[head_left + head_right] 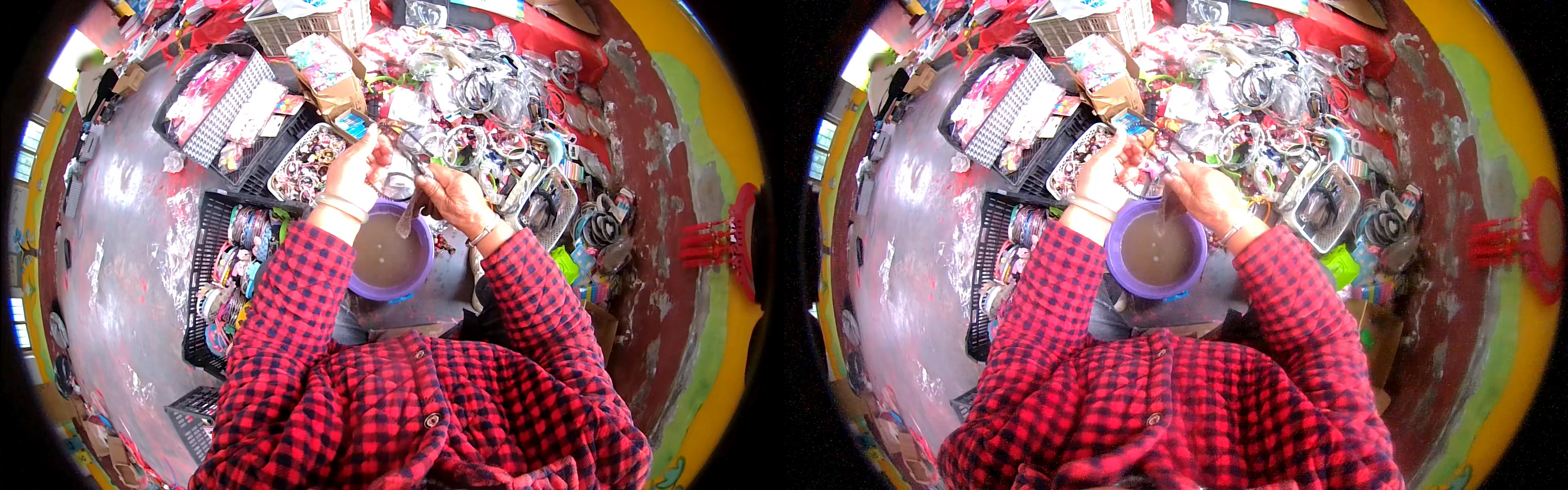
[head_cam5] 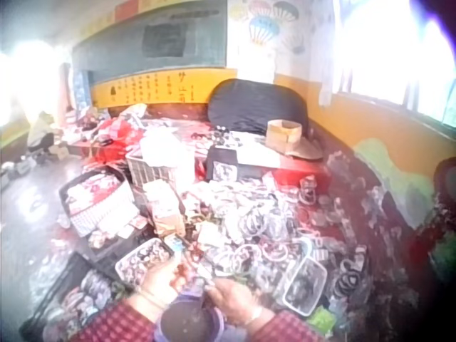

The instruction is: The person sits on the floor and cleans various small accessories, including hair ties and clips, using a cloth. They pick up items from a pile, wipe them, and place them into a black crate.

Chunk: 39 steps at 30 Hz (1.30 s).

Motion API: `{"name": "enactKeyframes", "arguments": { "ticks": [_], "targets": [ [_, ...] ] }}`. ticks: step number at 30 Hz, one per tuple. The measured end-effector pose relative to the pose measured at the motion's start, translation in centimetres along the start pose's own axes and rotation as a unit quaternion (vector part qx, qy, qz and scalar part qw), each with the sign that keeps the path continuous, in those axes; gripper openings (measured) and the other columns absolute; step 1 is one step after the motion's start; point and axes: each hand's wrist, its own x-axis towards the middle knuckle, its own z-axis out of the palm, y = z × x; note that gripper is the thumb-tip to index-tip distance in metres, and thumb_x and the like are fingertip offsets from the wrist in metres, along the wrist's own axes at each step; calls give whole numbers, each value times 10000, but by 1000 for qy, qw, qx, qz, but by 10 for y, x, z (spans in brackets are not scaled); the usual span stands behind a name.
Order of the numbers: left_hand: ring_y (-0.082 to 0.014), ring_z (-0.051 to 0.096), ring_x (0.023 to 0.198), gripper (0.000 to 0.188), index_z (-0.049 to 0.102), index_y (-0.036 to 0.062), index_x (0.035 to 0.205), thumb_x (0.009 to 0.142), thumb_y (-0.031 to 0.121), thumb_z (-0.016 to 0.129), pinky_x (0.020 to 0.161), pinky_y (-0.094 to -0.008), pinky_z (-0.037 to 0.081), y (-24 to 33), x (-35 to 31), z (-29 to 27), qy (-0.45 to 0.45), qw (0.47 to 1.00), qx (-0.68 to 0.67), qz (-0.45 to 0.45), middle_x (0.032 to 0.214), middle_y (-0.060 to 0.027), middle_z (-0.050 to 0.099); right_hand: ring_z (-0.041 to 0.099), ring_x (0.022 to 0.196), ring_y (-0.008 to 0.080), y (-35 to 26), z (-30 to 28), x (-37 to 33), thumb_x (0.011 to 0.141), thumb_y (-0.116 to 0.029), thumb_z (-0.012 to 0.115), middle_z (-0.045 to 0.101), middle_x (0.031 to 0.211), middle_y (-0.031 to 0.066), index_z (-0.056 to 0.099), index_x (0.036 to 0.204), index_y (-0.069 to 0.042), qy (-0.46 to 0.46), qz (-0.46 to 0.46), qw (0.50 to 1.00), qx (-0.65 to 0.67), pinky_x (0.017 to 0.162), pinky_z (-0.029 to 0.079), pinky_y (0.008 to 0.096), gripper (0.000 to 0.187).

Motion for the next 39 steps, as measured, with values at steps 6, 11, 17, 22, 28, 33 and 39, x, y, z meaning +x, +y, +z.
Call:
{"name": "enactKeyframes", "arguments": {
  "ticks": [6, 11, 17, 22, 28, 33, 39],
  "targets": [
    [-117, 534, 604, 298, 582, 38, 859, 858, 335, 552, 486, -202, 386, -32, 2, 5, 69, 997, 18, -29, 739, -44, 581, 545, 682, 406, 0, -3, 2, 867, -319, 483, 553, 685, 218, 538, 826, -39, 44, 74, 996, 35, 594, 421, 443, 288],
    [-82, 536, 800, 216, 589, 27, 931, 876, 227, 528, 570, -179, 389, -35, -4, 9, -60, 998, 27, 9, 889, -28, 590, 549, 672, 404, -11, 1, 2, 854, -342, 479, 556, 682, 225, 545, 838, -38, -14, 98, 993, -64, 602, 415, 466, 312],
    [-92, 517, 690, 207, 590, 48, 881, 867, 248, 538, 562, -206, 386, -45, 0, 7, -40, 998, 48, -2, 806, -19, 586, 557, 679, 395, -24, 3, 1, 859, -341, 467, 573, 688, 212, 566, 911, -58, 22, 71, 993, -89, 613, 424, 469, 304],
    [-106, 491, 583, 256, 563, 28, 834, 885, 271, 502, 513, -236, 386, -32, 7, 0, -39, 996, 64, 46, 749, -53, 574, 559, 679, 389, -20, 0, 6, 859, -332, 471, 573, 685, 198, 538, 864, -52, -12, 32, 995, -96, 607, 425, 464, 287],
    [-80, 408, 458, 299, 548, 23, 772, 883, 298, 506, 391, -173, 288, 13, -8, 9, -32, 996, 33, 79, 691, -76, 547, 545, 664, 363, -20, -3, 5, 847, -289, 509, 536, 680, 169, 474, 778, -46, -24, -53, 992, -110, 587, 420, 433, 255],
    [-115, 490, 579, 265, 539, 38, 855, 903, 290, 472, 447, -215, 338, 11, -2, 3, -26, 999, 10, 20, 746, -62, 563, 561, 688, 367, -16, -4, 0, 836, -295, 509, 564, 718, 173, 487, 804, -47, -9, -69, 986, -153, 608, 442, 447, 251],
    [-156, 554, 641, 274, 518, 50, 908, 910, 316, 454, 471, -219, 348, -20, -8, 14, -53, 998, -14, 16, 723, -73, 573, 550, 649, 318, -13, 3, -1, 802, -228, 558, 538, 680, 127, 486, 791, -52, 34, -88, 977, -191, 574, 441, 401, 190]
  ]
}}
